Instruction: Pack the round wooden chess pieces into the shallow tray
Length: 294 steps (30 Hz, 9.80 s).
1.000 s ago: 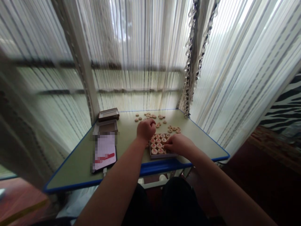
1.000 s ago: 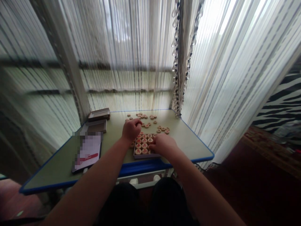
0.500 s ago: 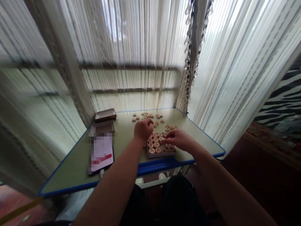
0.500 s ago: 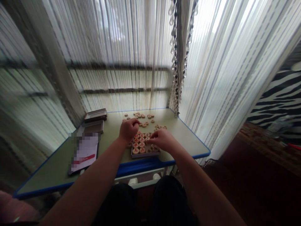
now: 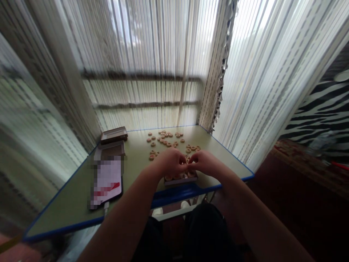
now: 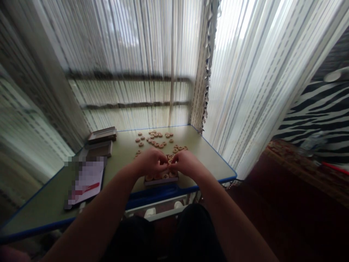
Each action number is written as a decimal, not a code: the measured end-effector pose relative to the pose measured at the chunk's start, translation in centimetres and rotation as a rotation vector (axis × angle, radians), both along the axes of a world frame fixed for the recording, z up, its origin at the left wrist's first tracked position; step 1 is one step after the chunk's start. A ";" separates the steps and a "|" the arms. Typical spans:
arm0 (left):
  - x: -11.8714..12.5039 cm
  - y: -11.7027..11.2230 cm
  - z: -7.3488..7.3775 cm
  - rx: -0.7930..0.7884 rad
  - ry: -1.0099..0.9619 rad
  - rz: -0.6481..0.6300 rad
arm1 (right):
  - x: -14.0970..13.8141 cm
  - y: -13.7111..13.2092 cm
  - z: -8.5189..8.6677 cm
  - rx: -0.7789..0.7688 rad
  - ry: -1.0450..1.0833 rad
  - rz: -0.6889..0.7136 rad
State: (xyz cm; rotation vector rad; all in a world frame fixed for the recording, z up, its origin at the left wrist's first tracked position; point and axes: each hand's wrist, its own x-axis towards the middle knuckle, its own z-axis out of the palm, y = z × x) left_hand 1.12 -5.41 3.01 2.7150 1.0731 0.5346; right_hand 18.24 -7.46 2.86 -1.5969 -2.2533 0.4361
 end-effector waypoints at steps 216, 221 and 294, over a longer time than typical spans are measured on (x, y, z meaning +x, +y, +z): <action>-1.4 3.6 -2.6 0.565 -0.357 0.554 | 3.6 4.1 -5.3 0.450 0.036 -0.460; -1.5 3.6 -2.6 0.555 -0.363 0.561 | 2.6 4.4 -5.1 0.423 -0.073 -0.300; -1.1 2.8 -2.3 0.564 -0.370 0.506 | 0.0 -0.8 -3.2 0.348 0.349 0.370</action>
